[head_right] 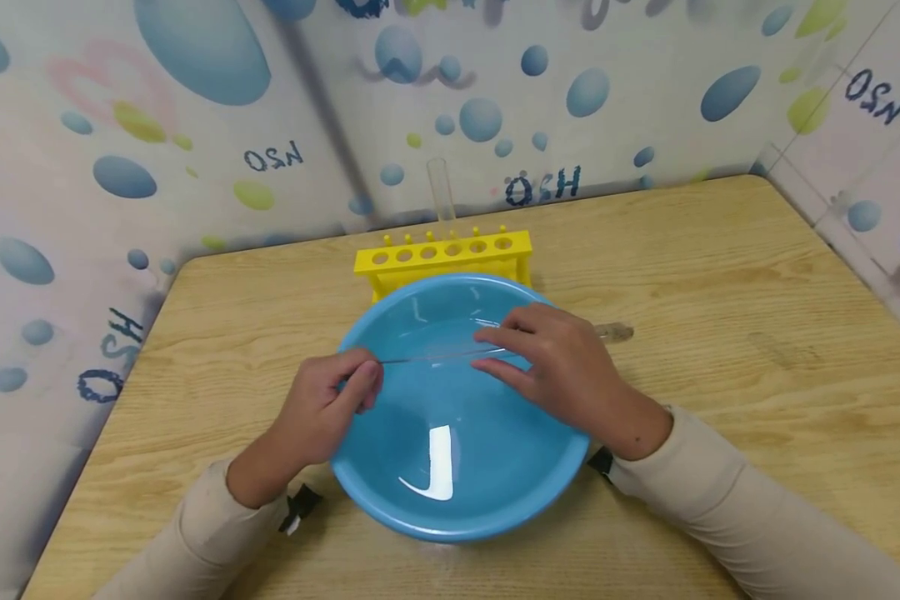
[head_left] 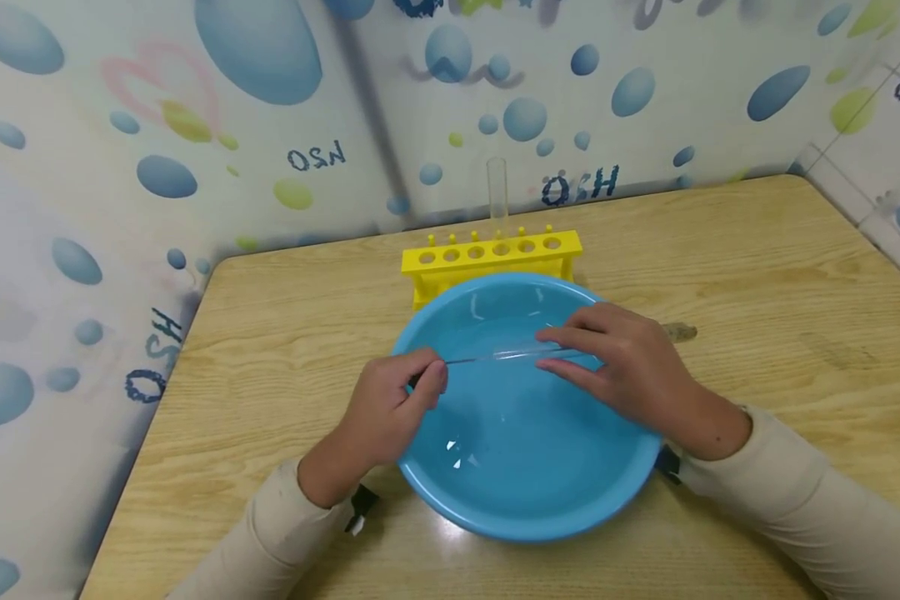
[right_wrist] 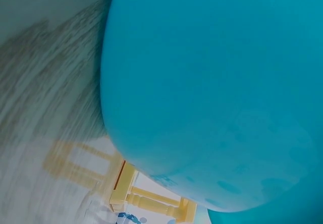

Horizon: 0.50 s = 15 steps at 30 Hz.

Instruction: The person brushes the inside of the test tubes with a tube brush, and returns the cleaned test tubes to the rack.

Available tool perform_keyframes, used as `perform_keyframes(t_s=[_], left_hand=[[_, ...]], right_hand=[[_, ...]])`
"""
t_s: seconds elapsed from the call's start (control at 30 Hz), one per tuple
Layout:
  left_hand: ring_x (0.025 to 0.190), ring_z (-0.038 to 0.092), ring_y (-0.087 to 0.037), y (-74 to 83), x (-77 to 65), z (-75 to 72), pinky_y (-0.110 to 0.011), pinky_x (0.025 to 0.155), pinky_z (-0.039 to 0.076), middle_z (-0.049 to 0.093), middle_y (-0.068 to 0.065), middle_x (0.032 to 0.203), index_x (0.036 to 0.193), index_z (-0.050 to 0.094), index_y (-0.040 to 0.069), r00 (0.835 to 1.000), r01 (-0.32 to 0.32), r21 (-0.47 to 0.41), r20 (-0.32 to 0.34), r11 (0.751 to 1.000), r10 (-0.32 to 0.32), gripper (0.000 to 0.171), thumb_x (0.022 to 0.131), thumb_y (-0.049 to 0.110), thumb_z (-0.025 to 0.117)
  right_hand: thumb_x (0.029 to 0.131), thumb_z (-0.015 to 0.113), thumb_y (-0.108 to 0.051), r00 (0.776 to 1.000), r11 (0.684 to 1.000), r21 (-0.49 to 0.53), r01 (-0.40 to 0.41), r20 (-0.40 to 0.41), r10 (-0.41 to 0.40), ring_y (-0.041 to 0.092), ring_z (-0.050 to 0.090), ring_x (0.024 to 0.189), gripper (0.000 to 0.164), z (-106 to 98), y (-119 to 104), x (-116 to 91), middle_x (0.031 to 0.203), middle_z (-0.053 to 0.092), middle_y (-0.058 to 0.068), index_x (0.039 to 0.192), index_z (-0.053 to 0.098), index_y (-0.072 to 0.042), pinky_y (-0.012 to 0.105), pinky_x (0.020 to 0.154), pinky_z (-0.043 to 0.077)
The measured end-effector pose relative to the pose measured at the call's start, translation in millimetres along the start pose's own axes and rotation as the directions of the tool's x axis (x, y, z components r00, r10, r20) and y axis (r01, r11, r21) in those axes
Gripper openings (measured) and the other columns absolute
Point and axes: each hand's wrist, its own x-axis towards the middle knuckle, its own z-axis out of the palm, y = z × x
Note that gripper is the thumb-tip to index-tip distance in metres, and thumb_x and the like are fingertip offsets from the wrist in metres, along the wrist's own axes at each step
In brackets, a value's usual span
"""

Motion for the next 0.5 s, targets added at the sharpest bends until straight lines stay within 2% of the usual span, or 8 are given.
perform_keyframes(t_s=[0.17, 0.23, 0.3, 0.4, 0.5], left_hand=[[0.049, 0.044, -0.006, 0.3, 0.6, -2.8, -0.021, 0.044, 0.038, 0.047, 0.004, 0.053, 0.062, 0.051, 0.011, 0.998, 0.057, -0.102, 0.047, 0.993, -0.052, 0.039, 0.101, 0.007, 0.048], [0.046, 0.042, -0.008, 1.7, 1.2, -4.7, -0.021, 0.042, 0.035, 0.044, 0.003, 0.051, 0.059, 0.049, 0.009, 0.994, 0.095, -0.158, 0.064, 0.983, -0.086, 0.042, 0.101, 0.006, 0.046], [0.043, 0.041, -0.008, 1.9, 1.8, -5.4, -0.021, 0.040, 0.034, 0.043, 0.001, 0.049, 0.058, 0.048, 0.008, 0.993, 0.107, -0.197, 0.065, 0.975, -0.096, 0.043, 0.100, 0.004, 0.045], [0.045, 0.042, -0.008, 0.9, 1.9, -3.7, -0.021, 0.042, 0.035, 0.045, 0.002, 0.050, 0.059, 0.048, 0.010, 0.997, 0.069, -0.163, 0.035, 0.984, -0.065, 0.042, 0.100, 0.003, 0.045], [0.050, 0.044, -0.007, -0.1, 1.0, -0.9, -0.022, 0.045, 0.038, 0.047, 0.004, 0.053, 0.061, 0.049, 0.012, 0.999, 0.033, -0.110, -0.007, 0.993, -0.034, 0.039, 0.099, 0.004, 0.046]], right_hand=[[0.070, 0.091, -0.023, 0.999, 0.999, 0.014, 0.037, -0.011, -0.037, 0.013, 0.060, 0.075, 0.042, -0.5, -0.1, -1.0, 0.087, 0.069, 0.003, 0.109, 0.078, -0.015, 0.027, 0.059, 0.053], [0.080, 0.084, -0.034, 0.998, 0.998, 0.025, 0.060, -0.018, -0.059, 0.012, 0.059, 0.074, 0.036, -0.5, 0.1, -1.4, 0.087, 0.069, 0.003, 0.110, 0.078, -0.015, 0.026, 0.058, 0.051], [0.089, 0.070, -0.047, 0.997, 0.996, 0.037, 0.076, -0.026, -0.075, 0.012, 0.058, 0.074, 0.039, -0.3, 0.3, -1.6, 0.087, 0.069, 0.002, 0.111, 0.077, -0.015, 0.026, 0.058, 0.051], [0.094, 0.046, -0.059, 0.997, 0.996, 0.042, 0.077, -0.029, -0.075, 0.012, 0.059, 0.074, 0.056, -0.1, 0.2, -1.3, 0.087, 0.069, 0.003, 0.111, 0.077, -0.015, 0.026, 0.058, 0.052], [0.094, 0.046, -0.059, 0.998, 0.997, 0.040, 0.063, -0.020, -0.063, 0.013, 0.062, 0.075, 0.057, 0.2, -0.2, -0.5, 0.088, 0.069, 0.003, 0.112, 0.077, -0.015, 0.028, 0.059, 0.055]])
